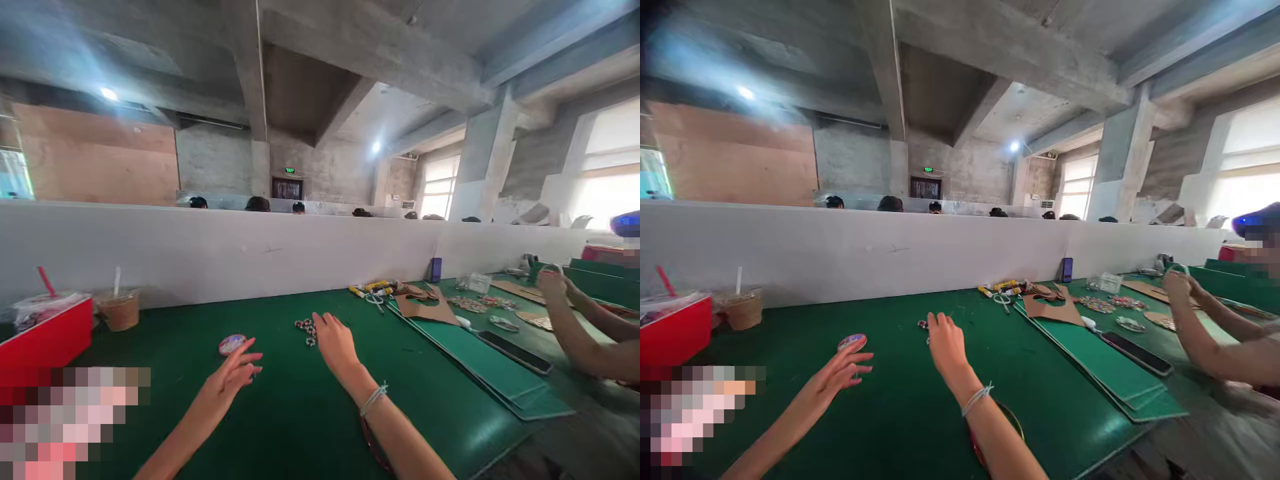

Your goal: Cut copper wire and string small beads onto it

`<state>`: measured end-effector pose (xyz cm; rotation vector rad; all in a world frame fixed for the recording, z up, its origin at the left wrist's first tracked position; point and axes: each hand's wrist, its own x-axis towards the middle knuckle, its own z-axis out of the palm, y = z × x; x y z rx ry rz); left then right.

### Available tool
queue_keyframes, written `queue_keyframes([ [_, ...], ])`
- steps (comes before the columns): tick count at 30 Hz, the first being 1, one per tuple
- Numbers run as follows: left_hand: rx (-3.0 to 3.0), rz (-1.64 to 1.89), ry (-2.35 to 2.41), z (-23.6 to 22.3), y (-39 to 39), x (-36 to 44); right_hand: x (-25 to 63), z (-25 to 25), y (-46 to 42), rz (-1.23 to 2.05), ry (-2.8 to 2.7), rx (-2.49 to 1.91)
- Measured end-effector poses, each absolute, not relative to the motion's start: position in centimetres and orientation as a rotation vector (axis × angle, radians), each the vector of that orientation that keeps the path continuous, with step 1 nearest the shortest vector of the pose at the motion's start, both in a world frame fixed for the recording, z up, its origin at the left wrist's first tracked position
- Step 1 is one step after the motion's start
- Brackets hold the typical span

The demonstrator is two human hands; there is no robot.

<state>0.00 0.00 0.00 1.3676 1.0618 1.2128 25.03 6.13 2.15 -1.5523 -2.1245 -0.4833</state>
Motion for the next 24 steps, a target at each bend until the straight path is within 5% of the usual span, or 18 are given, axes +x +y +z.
queue_keyframes([
  [6, 1.226, 1.381, 1.123, -1.5, 1.6, 1.0, 21.2, -1.5, 5.6, -0.515, -2.270, -1.371],
  [12, 1.051, 1.338, 1.129, -2.4, 0.6, 0.4, 23.4, -2.8, 5.4, -0.191, -2.281, -1.017],
  [17, 1.088, 1.296, 1.159, -2.2, 0.4, 0.4, 27.8, -2.7, 7.8, -0.144, -1.834, -1.509],
  [24, 1.240, 1.322, 1.217, -3.1, 1.1, 0.0, 28.8, -4.8, 9.5, 0.115, -1.907, -1.875],
])
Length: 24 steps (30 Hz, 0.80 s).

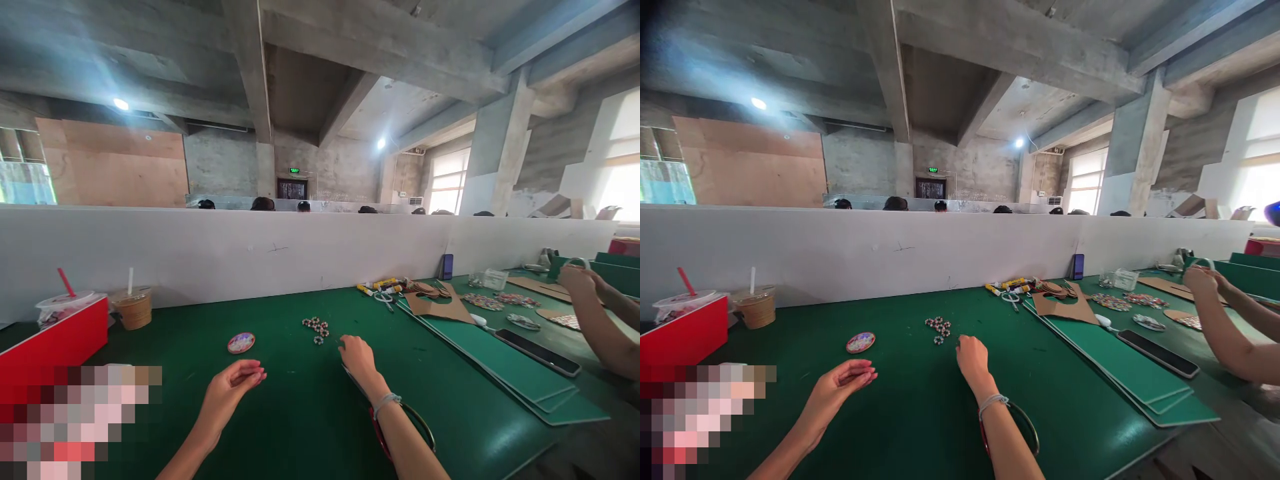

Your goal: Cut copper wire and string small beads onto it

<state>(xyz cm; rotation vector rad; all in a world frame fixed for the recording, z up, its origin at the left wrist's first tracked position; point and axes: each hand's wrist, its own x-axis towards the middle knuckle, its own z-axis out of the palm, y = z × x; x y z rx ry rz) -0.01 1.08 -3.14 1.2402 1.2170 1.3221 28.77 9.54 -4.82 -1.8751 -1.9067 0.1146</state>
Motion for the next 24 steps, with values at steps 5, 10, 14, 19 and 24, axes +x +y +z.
queue_keyframes([
  [5, 0.985, 1.466, 1.111, -3.1, 1.6, -0.7, 29.1, -3.7, 9.6, 0.124, -1.777, -1.899],
  [10, 0.510, 1.818, 0.862, -1.9, 2.2, -2.2, 31.1, -3.2, 9.9, 0.237, -1.510, -1.829],
  [14, 0.295, 1.966, 0.666, -1.2, 2.4, -3.8, 32.9, -3.4, 10.1, 0.238, -1.382, -1.802],
  [19, 0.236, 1.987, 0.547, -1.0, 2.4, -4.7, 34.0, -3.1, 10.4, 0.092, -1.168, -1.538],
  [24, 0.272, 1.964, 0.587, -1.0, 2.3, -4.4, 33.1, -2.3, 10.2, 0.068, -1.133, -1.022],
])
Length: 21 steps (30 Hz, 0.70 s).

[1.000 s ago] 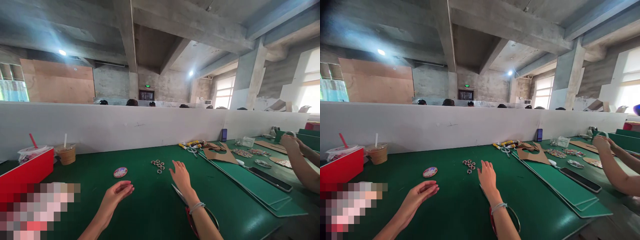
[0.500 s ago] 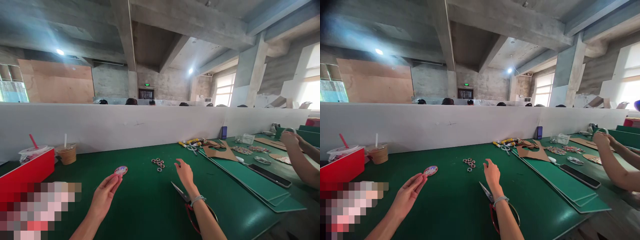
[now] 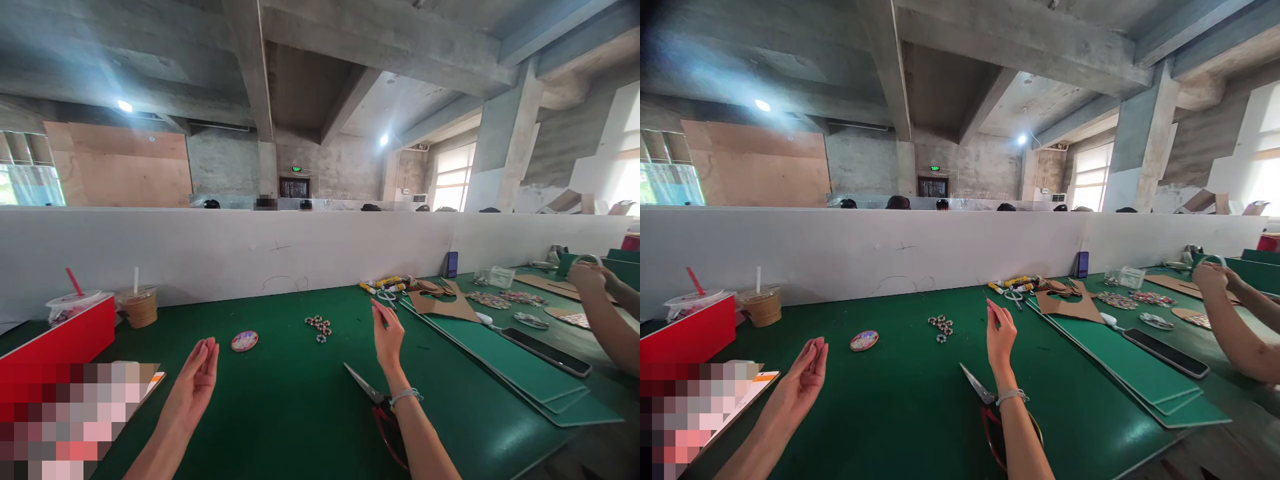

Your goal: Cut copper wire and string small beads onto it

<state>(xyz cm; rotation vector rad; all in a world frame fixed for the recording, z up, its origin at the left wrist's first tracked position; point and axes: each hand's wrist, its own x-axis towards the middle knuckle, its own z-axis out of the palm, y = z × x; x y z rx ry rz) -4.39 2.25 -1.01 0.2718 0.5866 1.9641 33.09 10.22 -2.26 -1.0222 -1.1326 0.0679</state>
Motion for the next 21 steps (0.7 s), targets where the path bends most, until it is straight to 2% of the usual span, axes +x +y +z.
queue_keyframes([
  [6, 0.565, 1.647, 0.797, -2.3, 2.0, -1.3, 35.0, -0.8, 9.9, 0.623, -0.634, -0.510],
  [9, 0.642, 1.595, 0.779, -2.7, 3.0, 1.7, 37.3, -0.4, 9.4, 0.813, -0.607, -0.290],
  [16, 0.939, 1.514, 0.671, -1.2, 9.5, 13.7, 39.5, 1.2, 6.9, 0.887, -0.509, 0.116],
  [21, 1.015, 1.304, 0.724, -4.0, 11.9, 23.3, 39.5, 1.2, 6.8, 0.923, -0.417, 0.147],
])
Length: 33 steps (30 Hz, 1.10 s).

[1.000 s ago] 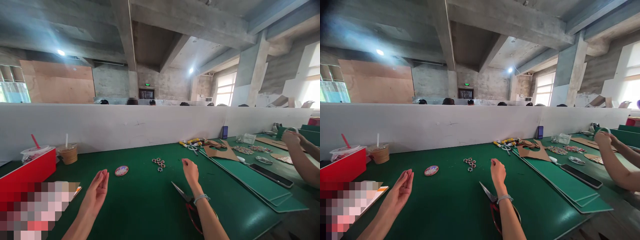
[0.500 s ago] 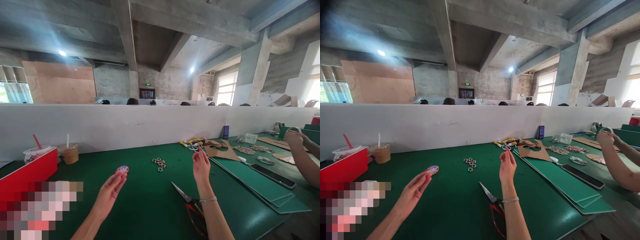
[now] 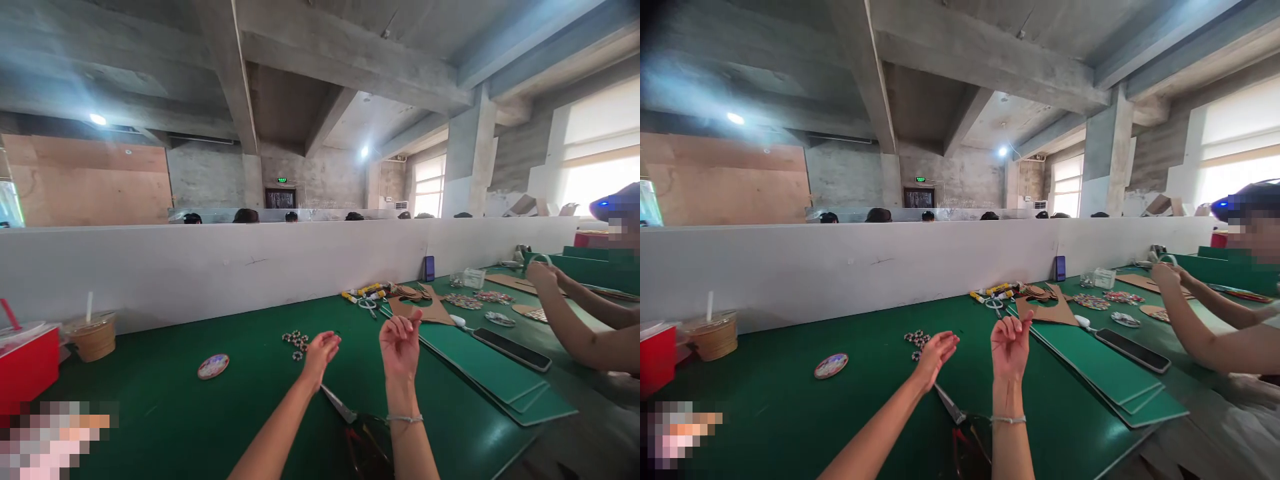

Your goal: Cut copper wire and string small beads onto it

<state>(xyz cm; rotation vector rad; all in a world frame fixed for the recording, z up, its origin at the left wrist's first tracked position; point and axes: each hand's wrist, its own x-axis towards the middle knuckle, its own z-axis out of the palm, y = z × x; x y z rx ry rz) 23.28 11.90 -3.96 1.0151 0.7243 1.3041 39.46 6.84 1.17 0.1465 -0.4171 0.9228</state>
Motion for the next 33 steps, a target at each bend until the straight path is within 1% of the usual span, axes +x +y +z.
queue_keyframes([
  [3, 1.106, 1.168, 0.745, -5.4, 11.7, 26.5, 39.0, 0.6, 7.6, 0.937, -0.419, 0.097],
  [5, 1.158, 1.115, 0.738, -5.4, 11.1, 27.0, 38.7, 0.4, 8.1, 0.962, -0.425, 0.082],
  [9, 1.164, 1.092, 0.717, -3.4, 8.9, 24.7, 37.4, 0.8, 7.9, 1.022, -0.472, 0.032],
  [13, 0.954, 0.962, 0.592, -0.7, 5.4, 20.6, 34.1, 1.4, 7.2, 1.152, -0.567, -0.028],
  [17, 1.135, 1.115, 0.698, 1.0, 2.4, 16.0, 29.3, 0.9, 6.9, 1.355, -0.727, -0.101],
  [20, 1.173, 1.164, 0.743, 0.9, 1.2, 12.1, 27.0, -0.3, 7.0, 1.467, -0.707, -0.180],
  [22, 1.065, 1.231, 0.718, 0.2, 1.1, 9.3, 26.4, -1.0, 7.3, 1.516, -0.630, -0.277],
  [24, 0.848, 1.388, 0.651, -1.0, 1.3, 6.9, 26.1, -1.7, 7.5, 1.538, -0.591, -0.386],
  [28, 0.426, 1.590, 0.634, -2.8, 2.3, 4.2, 25.2, -2.6, 7.6, 1.522, -0.649, -0.506],
  [33, 0.355, 1.682, 0.524, -1.9, 2.7, 3.3, 24.4, -3.4, 7.5, 1.488, -0.569, -0.520],
])
